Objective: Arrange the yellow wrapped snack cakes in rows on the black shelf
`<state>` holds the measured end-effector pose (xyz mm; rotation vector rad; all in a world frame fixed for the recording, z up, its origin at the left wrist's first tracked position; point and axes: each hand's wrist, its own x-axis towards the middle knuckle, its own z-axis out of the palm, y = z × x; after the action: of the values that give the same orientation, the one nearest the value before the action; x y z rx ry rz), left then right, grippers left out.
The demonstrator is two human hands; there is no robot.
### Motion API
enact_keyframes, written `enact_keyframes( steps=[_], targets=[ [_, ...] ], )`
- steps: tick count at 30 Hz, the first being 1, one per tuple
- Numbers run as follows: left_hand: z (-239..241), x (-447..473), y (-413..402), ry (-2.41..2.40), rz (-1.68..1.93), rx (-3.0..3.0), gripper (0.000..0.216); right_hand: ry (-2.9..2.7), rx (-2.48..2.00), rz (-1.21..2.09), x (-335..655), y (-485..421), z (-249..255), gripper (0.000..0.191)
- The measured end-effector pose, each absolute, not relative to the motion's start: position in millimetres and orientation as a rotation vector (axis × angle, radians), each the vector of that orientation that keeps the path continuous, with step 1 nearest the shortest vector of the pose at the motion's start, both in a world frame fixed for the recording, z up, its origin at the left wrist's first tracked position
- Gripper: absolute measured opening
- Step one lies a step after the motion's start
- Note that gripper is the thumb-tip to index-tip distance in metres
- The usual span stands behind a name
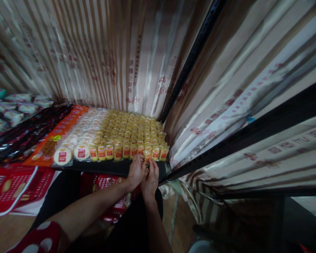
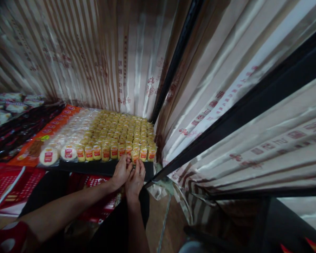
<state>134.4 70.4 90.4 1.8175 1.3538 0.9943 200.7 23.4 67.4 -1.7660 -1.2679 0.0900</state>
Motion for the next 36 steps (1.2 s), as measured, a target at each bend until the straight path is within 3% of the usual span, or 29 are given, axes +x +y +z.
enact_keyframes(
  steps=[21,36],
  targets=[
    [88,132,70,1.143,0.925,1.976,0.039,-1.325,-1.773,0.078,205,27,61,0.042],
    [95,92,45,1.139,0.838,1.989,0.033,-1.201,-1.629,0.112,185,12,86,0.031]
  ],
)
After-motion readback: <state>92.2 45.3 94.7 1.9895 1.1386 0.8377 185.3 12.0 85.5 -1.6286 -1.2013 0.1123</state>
